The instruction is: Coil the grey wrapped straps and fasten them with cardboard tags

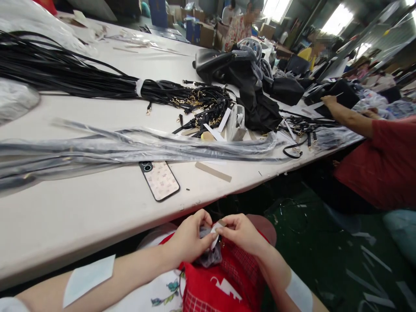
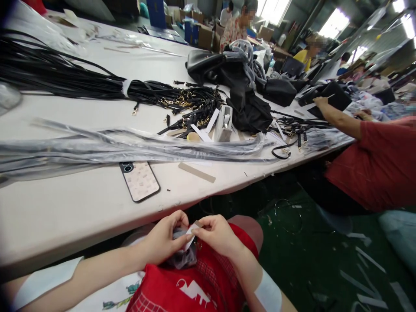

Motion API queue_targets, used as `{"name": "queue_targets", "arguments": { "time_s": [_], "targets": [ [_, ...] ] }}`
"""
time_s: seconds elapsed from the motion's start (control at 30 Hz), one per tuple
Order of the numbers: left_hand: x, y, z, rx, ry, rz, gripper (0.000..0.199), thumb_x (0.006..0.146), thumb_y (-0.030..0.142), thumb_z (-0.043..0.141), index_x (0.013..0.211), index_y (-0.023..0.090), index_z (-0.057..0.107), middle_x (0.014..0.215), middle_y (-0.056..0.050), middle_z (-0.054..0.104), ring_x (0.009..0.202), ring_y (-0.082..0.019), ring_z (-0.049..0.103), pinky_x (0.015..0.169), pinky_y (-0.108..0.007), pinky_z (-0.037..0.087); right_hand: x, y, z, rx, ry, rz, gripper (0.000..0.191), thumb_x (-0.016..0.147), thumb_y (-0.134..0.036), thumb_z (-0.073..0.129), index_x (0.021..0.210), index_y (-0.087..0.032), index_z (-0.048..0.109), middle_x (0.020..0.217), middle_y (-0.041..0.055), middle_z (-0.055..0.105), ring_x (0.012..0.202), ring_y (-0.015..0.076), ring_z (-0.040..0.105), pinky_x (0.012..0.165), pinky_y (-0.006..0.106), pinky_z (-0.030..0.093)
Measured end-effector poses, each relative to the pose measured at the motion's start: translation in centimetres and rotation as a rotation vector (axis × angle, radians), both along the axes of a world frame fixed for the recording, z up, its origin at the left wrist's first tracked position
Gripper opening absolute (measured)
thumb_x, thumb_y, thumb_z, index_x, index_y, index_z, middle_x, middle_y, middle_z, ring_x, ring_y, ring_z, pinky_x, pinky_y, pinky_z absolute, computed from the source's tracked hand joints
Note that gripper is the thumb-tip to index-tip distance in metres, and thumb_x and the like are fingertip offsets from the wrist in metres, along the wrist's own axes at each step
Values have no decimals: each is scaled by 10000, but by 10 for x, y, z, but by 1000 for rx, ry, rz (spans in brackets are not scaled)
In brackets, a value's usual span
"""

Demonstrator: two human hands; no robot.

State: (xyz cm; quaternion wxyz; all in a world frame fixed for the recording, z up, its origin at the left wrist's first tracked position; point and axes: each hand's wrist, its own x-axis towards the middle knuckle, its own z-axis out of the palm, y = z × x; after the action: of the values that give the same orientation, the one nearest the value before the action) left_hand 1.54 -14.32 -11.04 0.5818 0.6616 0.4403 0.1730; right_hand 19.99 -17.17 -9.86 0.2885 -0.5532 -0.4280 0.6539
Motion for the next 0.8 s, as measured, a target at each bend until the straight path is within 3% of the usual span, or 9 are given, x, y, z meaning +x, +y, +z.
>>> {"name": "queue_targets", "arguments": {
  "time_s": [0.13, 0.23, 0.4, 0.47, 0.57, 0.67, 0.73, 0.8],
  "targets": [
    [-1, -1, 1, 5, -13, -16, 184, 759, 297, 608, 849, 196, 485, 711, 10, 629, 634, -140, 569, 591, -240, 421, -2, 2, -3, -72, -6, -7, 251, 660, -361, 779, 704, -128, 698, 638, 8, 684, 547, 111, 567, 566, 234, 431],
    [-3, 4, 1, -52, 25, -50, 272, 676, 284, 675, 872, 182, 517, 713, 17, 618, 629, -139, 550, 568, -231, 404, -7, 1, -1, 15, -160, 13, 127, 711, -271, 712, 693, -147, 694, 633, 8, 683, 551, 118, 567, 539, 227, 419],
    [-8, 15, -1, -495, 2, -245, 307, 672, 422, 665, 788, 160, 555, 612, 8, 611, 522, -138, 538, 498, -239, 414, -17, -2, 4, 319, -549, 57, 147, 766, -155, 610, 734, -219, 738, 756, 19, 744, 689, 178, 657, 646, 271, 471],
    [-5, 16, -3, -562, -65, -191, 326, 656, 430, 680, 783, 151, 568, 592, 10, 609, 492, -126, 517, 487, -235, 413, -19, -1, 7, 361, -632, 47, 175, 768, -133, 599, 740, -230, 741, 758, 15, 744, 701, 185, 667, 649, 275, 477],
    [2, 20, -8, -463, -160, -78, 317, 648, 381, 715, 787, 109, 630, 629, -7, 625, 530, -114, 507, 505, -221, 392, -20, 0, 10, 445, -741, 20, 196, 782, -116, 577, 767, -227, 738, 773, 24, 737, 731, 196, 670, 682, 299, 503],
    [12, 30, -11, -377, -265, 32, 321, 684, 321, 700, 893, 78, 688, 733, -35, 677, 626, -135, 557, 587, -231, 423, -22, -6, 8, 633, -808, 25, 323, 815, -100, 530, 1058, -218, 708, 1054, 72, 724, 972, 237, 659, 870, 374, 526],
    [17, 40, -8, -376, -334, 100, 348, 666, 270, 701, 960, 84, 698, 825, -51, 707, 709, -154, 592, 668, -244, 454, -23, -11, 3, 771, -876, 30, 507, 826, -92, 503, 1318, -202, 560, 1308, 106, 609, 1197, 273, 561, 1011, 454, 472],
    [20, 48, -2, -450, -416, 135, 394, 628, 238, 712, 997, 101, 701, 859, -52, 711, 732, -155, 600, 686, -241, 463, -22, -14, -2, 858, -962, 29, 637, 823, -88, 491, 1447, -189, 404, 1444, 117, 483, 1320, 300, 452, 1070, 520, 419]
  ]
}}
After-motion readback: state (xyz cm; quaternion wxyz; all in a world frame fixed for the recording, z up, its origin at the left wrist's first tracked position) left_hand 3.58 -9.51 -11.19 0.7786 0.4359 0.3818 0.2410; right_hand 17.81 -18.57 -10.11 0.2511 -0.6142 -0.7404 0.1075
